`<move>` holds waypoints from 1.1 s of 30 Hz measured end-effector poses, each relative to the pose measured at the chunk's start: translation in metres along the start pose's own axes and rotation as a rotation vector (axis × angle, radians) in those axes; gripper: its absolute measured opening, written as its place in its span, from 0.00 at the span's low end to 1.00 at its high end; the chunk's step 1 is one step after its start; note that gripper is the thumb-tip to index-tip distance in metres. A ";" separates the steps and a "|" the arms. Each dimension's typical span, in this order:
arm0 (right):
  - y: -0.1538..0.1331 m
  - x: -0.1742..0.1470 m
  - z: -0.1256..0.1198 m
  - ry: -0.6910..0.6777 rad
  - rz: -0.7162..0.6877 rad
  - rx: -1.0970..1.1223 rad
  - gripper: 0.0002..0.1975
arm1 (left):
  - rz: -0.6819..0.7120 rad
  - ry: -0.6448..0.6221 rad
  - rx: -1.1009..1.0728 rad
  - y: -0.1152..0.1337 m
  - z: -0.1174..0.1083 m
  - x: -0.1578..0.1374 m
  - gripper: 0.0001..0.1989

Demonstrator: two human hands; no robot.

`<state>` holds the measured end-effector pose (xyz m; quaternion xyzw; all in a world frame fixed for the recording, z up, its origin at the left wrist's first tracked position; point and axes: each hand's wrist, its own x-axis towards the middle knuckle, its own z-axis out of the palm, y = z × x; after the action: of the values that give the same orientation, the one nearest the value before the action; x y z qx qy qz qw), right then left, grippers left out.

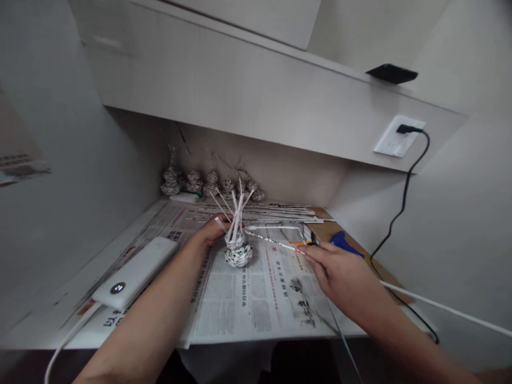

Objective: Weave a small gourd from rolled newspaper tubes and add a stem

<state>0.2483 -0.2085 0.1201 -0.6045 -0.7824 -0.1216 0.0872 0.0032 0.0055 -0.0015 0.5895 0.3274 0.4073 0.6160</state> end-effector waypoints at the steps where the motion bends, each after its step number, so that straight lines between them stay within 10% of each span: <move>1: 0.000 0.000 0.001 -0.004 0.002 0.003 0.15 | 0.000 0.001 -0.010 0.000 0.000 0.000 0.12; 33: -0.021 0.023 0.031 -0.079 0.076 -0.115 0.12 | 0.064 0.032 0.076 -0.004 0.006 0.002 0.13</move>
<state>0.2227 -0.1827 0.0954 -0.6422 -0.7534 -0.1389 0.0257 0.0103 0.0048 -0.0052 0.6160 0.3334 0.4234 0.5745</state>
